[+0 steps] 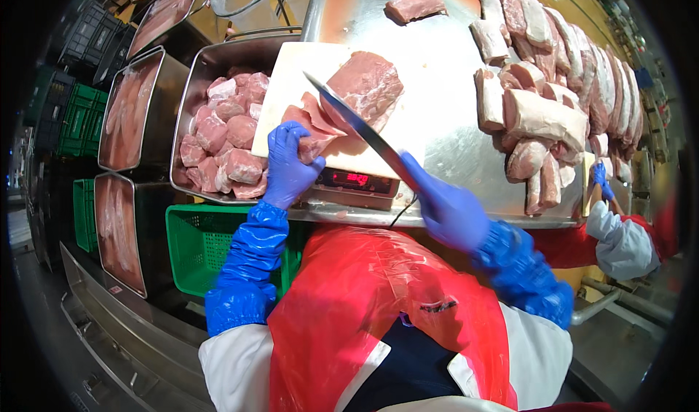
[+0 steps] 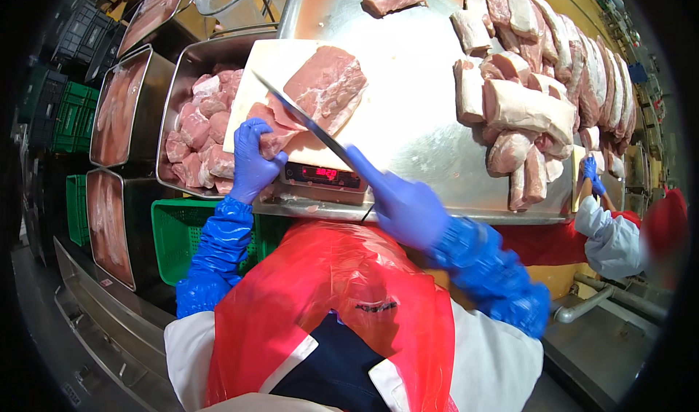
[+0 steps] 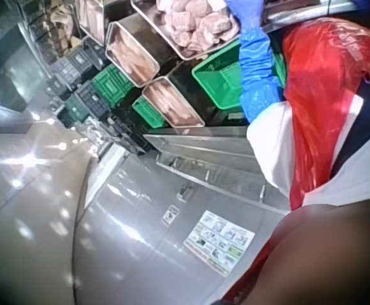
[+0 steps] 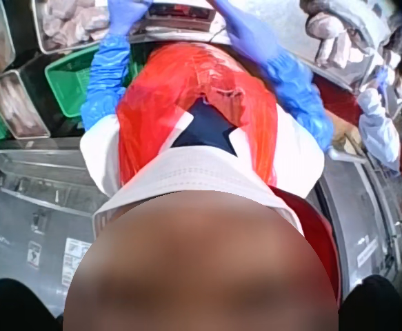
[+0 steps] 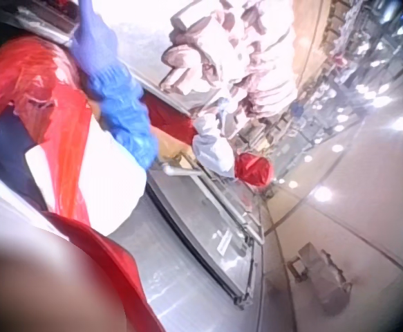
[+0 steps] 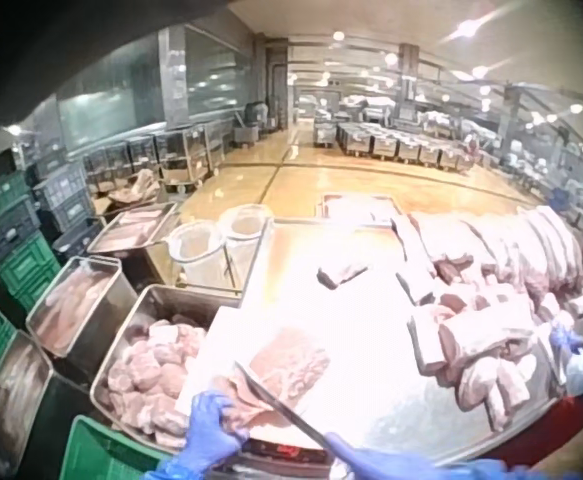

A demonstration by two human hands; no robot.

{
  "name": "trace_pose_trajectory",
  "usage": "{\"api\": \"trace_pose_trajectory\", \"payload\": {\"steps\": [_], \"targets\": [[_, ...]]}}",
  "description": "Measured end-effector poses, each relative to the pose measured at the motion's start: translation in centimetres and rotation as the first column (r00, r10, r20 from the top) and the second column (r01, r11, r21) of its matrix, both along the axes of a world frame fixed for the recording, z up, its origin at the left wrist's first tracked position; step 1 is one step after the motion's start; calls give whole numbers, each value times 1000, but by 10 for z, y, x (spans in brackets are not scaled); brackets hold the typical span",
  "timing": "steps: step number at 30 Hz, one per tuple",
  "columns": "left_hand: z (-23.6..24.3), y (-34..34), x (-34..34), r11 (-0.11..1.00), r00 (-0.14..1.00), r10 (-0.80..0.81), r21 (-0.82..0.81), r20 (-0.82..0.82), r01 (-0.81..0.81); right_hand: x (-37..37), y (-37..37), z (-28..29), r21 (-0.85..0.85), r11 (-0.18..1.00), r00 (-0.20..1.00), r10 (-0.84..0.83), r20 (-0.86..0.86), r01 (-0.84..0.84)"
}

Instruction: The person moves a green basket, then uses a knife to cut large pieces of raw meat on a cutting board and places the cut pieces into a metal tray. The person also uses a digital scale to weigh portions of meat during the process.

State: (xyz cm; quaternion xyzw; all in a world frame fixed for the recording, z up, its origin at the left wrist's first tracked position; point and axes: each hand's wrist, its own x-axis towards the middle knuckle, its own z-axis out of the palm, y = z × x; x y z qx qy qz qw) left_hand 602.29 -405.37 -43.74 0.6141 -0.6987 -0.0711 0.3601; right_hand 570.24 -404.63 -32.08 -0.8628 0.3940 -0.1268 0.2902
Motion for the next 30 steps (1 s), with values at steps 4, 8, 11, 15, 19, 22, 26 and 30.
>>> {"api": "trace_pose_trajectory", "payload": {"steps": [4,8,11,15,19,22,26,30], "targets": [[4,0,-5,998,996,-67,-12,50,68,144,-75,-32,111,985,989,-120,-88,129],[-9,-27,26,993,991,-105,-54,-83,100,121,-48,-71,-30,995,970,-100,-221,96],[-27,-51,68,979,775,99,200,-624,36,68,4,-44,92,983,874,-100,-476,162],[-52,-38,128,908,-179,250,166,-951,384,13,29,-36,110,979,879,-104,-465,173],[-41,76,161,946,-216,320,324,-922,19,25,27,-43,168,942,948,-308,76,292],[-66,205,224,893,-160,400,423,-902,-153,19,4,-57,450,816,797,-523,304,364],[-68,266,197,899,-285,173,269,-943,-345,-16,-10,-74,614,710,717,-621,316,345],[-3,213,133,822,-247,162,269,-955,-501,-29,-19,-84,657,680,647,-667,370,326]]}}
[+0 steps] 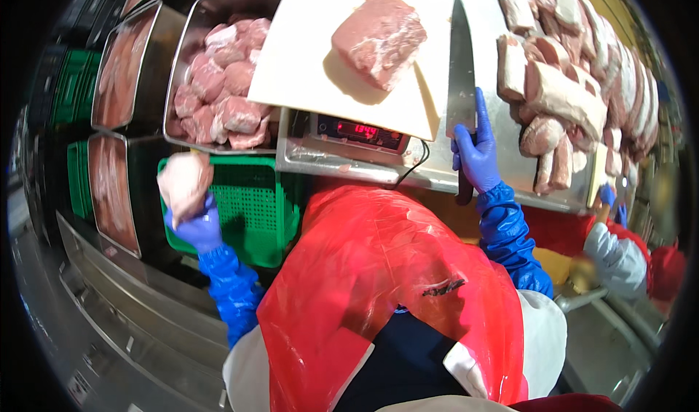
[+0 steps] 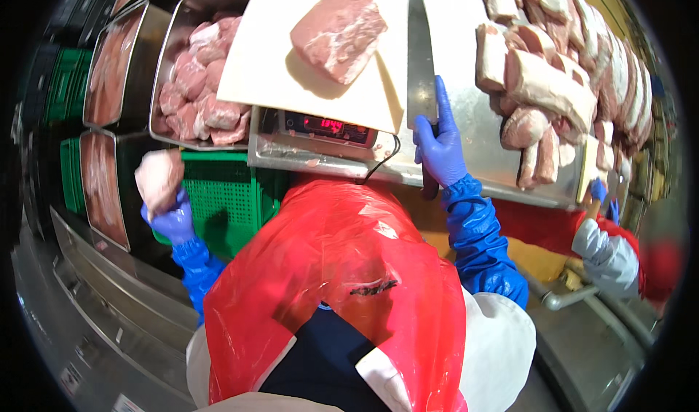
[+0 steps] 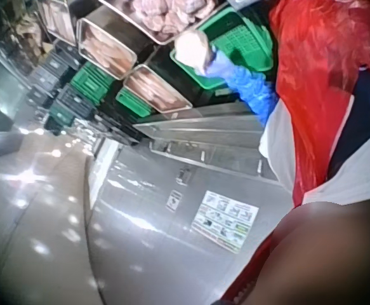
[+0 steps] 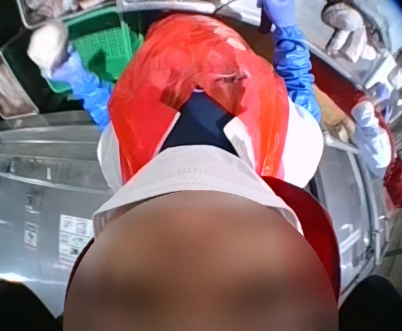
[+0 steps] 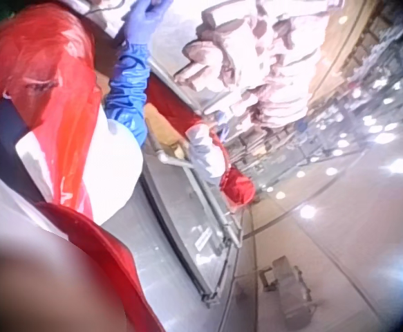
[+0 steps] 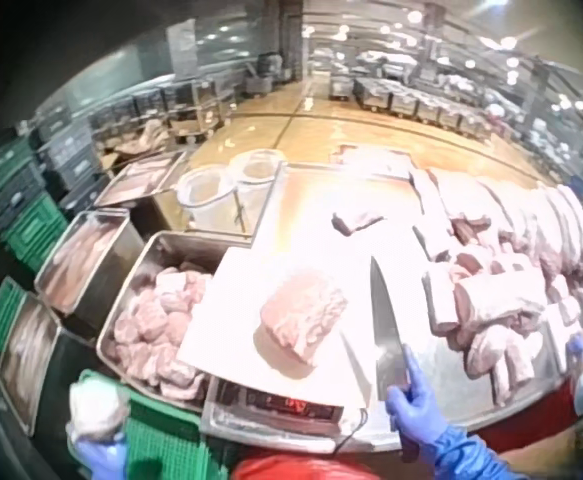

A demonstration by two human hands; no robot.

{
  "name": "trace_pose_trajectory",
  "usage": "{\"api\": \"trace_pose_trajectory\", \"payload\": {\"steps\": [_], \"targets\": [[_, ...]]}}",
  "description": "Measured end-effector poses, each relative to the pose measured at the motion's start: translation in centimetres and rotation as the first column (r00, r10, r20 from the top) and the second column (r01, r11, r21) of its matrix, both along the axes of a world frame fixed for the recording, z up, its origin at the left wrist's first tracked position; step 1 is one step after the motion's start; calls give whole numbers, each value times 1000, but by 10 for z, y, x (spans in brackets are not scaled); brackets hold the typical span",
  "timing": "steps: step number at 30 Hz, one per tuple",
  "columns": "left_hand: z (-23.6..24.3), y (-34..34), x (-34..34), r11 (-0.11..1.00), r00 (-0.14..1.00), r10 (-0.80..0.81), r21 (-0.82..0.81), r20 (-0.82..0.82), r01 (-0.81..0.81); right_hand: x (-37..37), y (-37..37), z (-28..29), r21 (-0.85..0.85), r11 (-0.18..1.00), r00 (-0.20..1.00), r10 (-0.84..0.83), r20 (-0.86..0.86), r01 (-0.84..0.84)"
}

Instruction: The person moves a green basket, then uses a knife to cut large pieces of raw meat on a cutting board and places the cut pieces into a metal tray. The person also uses a digital scale to weigh portions of meat during the process.

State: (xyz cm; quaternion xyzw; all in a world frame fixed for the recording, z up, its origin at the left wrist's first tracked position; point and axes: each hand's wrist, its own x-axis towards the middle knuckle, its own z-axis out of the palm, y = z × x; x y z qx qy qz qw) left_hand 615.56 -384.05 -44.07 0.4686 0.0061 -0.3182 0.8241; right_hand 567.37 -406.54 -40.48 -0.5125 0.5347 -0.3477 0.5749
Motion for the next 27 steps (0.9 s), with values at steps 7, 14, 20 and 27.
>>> {"api": "trace_pose_trajectory", "payload": {"steps": [7,14,20,27], "targets": [[83,-25,-7,976,986,-105,-176,126,127,30,-2,10,-101,994,993,60,98,-50],[32,9,15,844,939,-334,-470,-85,257,74,13,-2,-113,993,990,26,141,-10],[23,-8,33,868,957,-274,-453,-98,202,99,-2,9,-137,991,991,17,130,1],[33,-69,38,817,949,-311,-498,44,291,135,-16,28,-60,946,946,314,-78,-319]]}}
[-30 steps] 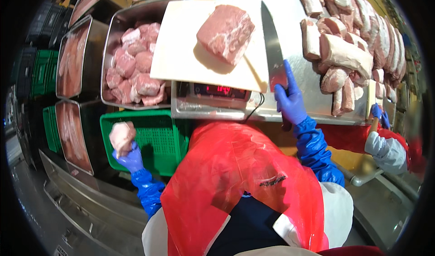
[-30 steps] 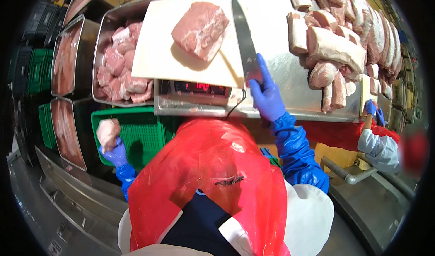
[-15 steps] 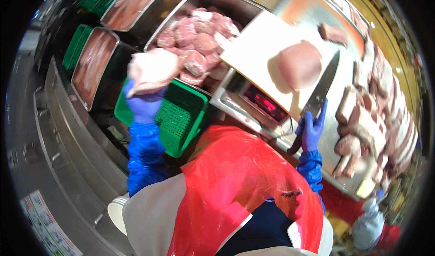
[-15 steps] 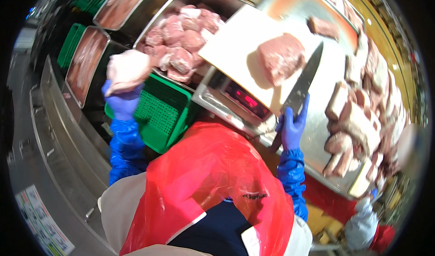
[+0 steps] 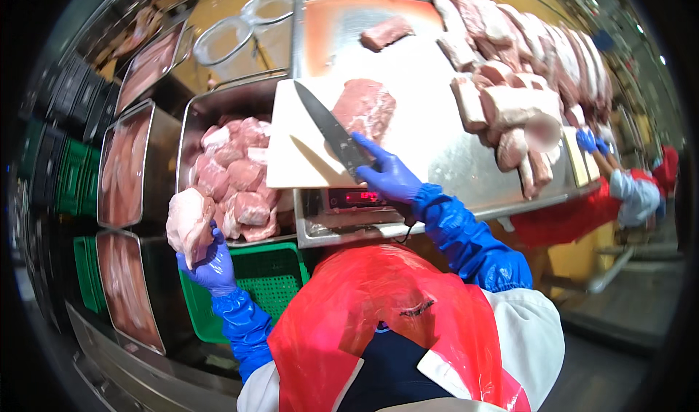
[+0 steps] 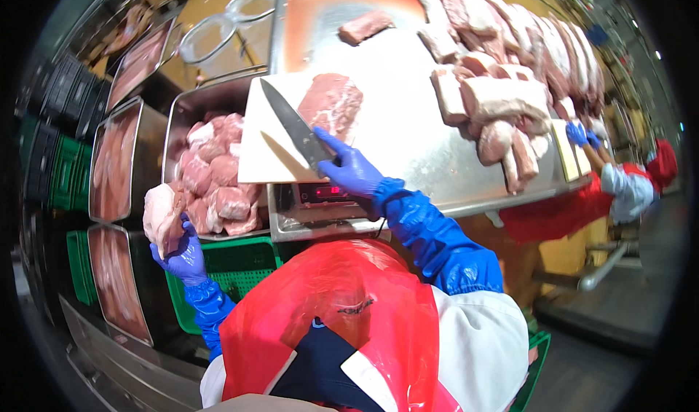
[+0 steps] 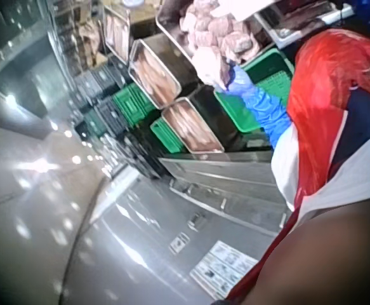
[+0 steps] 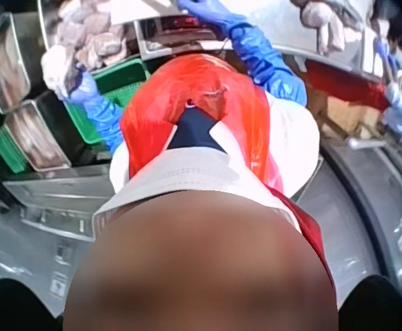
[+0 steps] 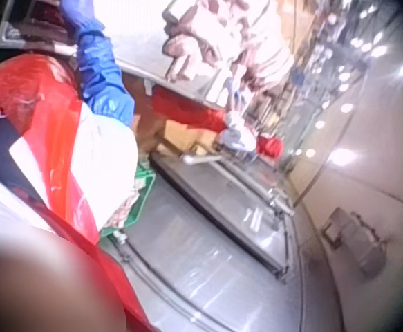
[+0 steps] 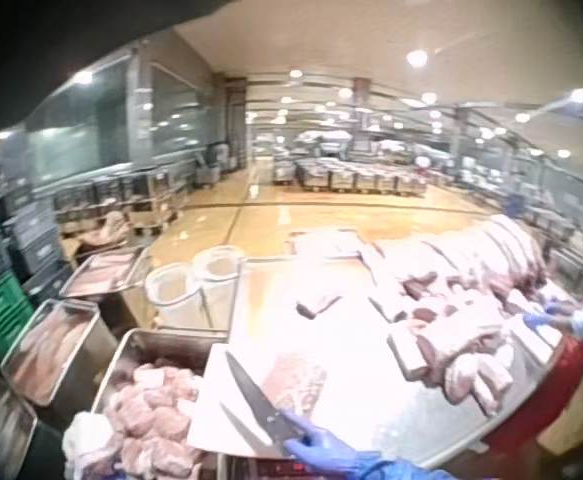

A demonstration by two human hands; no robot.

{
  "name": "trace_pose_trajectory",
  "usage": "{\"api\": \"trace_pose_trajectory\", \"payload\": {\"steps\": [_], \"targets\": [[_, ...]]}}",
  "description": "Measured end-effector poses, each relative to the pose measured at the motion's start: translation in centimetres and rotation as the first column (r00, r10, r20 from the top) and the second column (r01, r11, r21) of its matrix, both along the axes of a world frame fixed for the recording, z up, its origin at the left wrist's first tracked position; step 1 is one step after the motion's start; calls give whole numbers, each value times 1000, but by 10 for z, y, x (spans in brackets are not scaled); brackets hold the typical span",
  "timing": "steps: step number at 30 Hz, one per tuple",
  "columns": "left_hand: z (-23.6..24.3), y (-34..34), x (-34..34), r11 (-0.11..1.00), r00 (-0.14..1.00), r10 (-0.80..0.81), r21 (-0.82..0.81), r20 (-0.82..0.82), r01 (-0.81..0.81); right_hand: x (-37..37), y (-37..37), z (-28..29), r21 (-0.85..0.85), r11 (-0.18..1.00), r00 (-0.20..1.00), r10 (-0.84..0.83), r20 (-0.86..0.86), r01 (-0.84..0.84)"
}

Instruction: The person moves a green basket, then uses a knife to cut large pieces of raw meat on a cutting board and places the cut pieces into a metal tray. The person also uses a digital scale to weigh portions of meat during the process.

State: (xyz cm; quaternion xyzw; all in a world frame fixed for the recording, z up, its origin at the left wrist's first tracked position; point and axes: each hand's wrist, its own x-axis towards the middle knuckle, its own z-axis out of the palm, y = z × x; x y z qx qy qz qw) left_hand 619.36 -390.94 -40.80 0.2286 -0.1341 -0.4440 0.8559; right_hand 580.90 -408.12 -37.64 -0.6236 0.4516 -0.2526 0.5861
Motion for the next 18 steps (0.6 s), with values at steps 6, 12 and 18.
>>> {"api": "trace_pose_trajectory", "payload": {"steps": [6,12,18], "targets": [[14,-46,-10,982,988,-43,173,-150,69,-15,23,-22,134,977,977,-182,108,167],[39,8,-3,835,776,381,173,502,-522,-44,43,-26,21,961,959,-278,50,277],[65,102,4,509,265,461,-8,847,-861,-28,29,-11,-47,980,970,-186,157,195]]}}
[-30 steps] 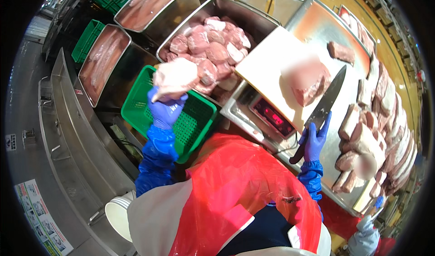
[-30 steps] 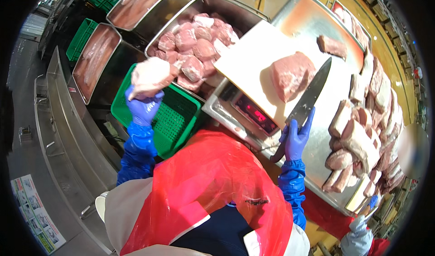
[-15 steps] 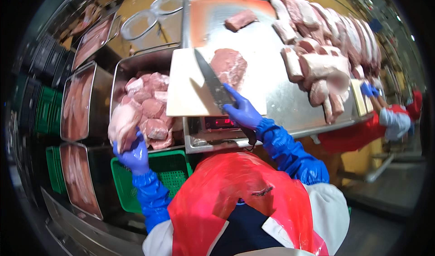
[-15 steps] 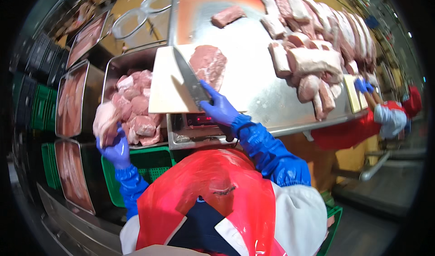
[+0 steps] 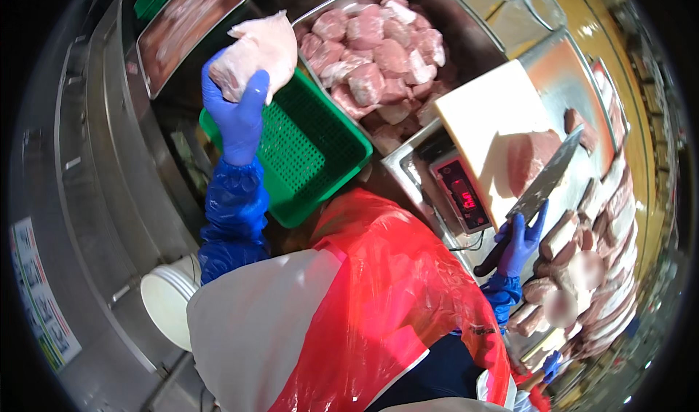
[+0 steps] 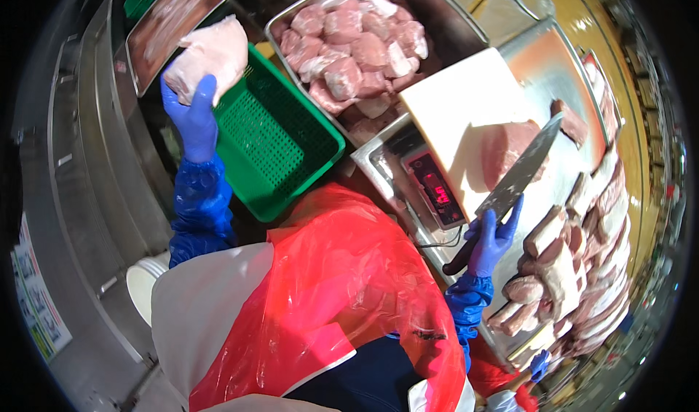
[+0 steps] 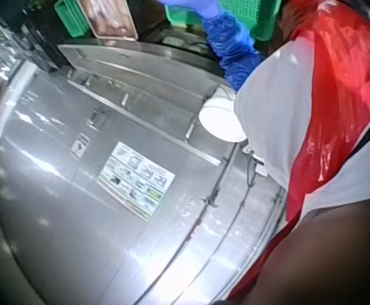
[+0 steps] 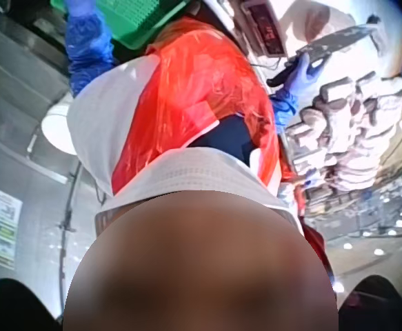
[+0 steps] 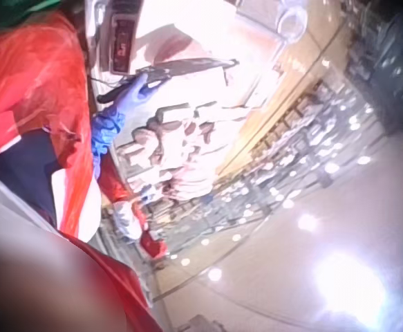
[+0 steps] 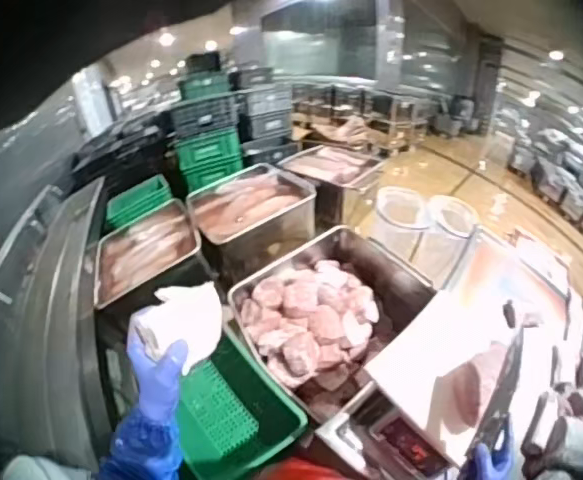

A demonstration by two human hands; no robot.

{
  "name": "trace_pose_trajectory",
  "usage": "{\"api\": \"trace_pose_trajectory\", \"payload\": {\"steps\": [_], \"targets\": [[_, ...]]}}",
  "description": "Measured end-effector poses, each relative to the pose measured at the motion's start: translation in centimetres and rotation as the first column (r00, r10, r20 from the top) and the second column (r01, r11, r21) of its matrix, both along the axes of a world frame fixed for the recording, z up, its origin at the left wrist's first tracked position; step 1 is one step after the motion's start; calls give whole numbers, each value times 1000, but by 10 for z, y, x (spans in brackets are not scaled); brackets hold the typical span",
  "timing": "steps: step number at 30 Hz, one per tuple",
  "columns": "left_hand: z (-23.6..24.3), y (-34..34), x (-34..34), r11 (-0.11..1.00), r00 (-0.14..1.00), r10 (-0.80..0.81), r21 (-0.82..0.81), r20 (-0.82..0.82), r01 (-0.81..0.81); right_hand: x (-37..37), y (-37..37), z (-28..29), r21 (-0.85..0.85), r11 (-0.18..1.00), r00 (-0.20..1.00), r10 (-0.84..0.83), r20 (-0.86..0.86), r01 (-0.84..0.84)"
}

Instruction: The person moves a green basket, then uses a knife to cut large pieces of raw meat on a cutting board and places the cut pieces into a metal tray. The person also uses a digital scale to weigh portions of meat during the process.

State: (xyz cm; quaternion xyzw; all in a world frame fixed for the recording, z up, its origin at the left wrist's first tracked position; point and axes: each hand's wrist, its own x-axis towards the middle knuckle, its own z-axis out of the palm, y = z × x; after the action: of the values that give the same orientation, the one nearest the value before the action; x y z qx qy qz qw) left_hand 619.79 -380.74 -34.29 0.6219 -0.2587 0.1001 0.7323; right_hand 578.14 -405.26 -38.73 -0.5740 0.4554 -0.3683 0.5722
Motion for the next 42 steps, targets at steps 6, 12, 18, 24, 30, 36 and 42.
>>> {"api": "trace_pose_trajectory", "payload": {"steps": [6,12,18,24,30,36,42], "targets": [[-69,74,-16,852,938,-2,491,347,-180,64,-25,27,-115,971,978,206,-41,-209],[-157,155,-8,268,964,-228,944,-133,194,87,-23,24,-86,962,964,252,-81,-259],[-137,90,30,537,975,-218,827,-54,166,66,-16,15,-46,988,984,145,-101,-150],[-120,-14,28,601,921,-388,769,42,218,-30,-17,-8,9,996,992,-83,-95,85],[-77,-130,-53,620,781,-574,494,-244,610,-106,-13,-10,66,951,953,-297,-56,301],[-8,-290,-179,285,359,-927,422,-105,861,-142,10,-17,191,903,910,-406,88,384],[-61,-441,-255,223,55,-974,901,218,373,-129,31,-18,220,894,906,-416,81,391]]}}
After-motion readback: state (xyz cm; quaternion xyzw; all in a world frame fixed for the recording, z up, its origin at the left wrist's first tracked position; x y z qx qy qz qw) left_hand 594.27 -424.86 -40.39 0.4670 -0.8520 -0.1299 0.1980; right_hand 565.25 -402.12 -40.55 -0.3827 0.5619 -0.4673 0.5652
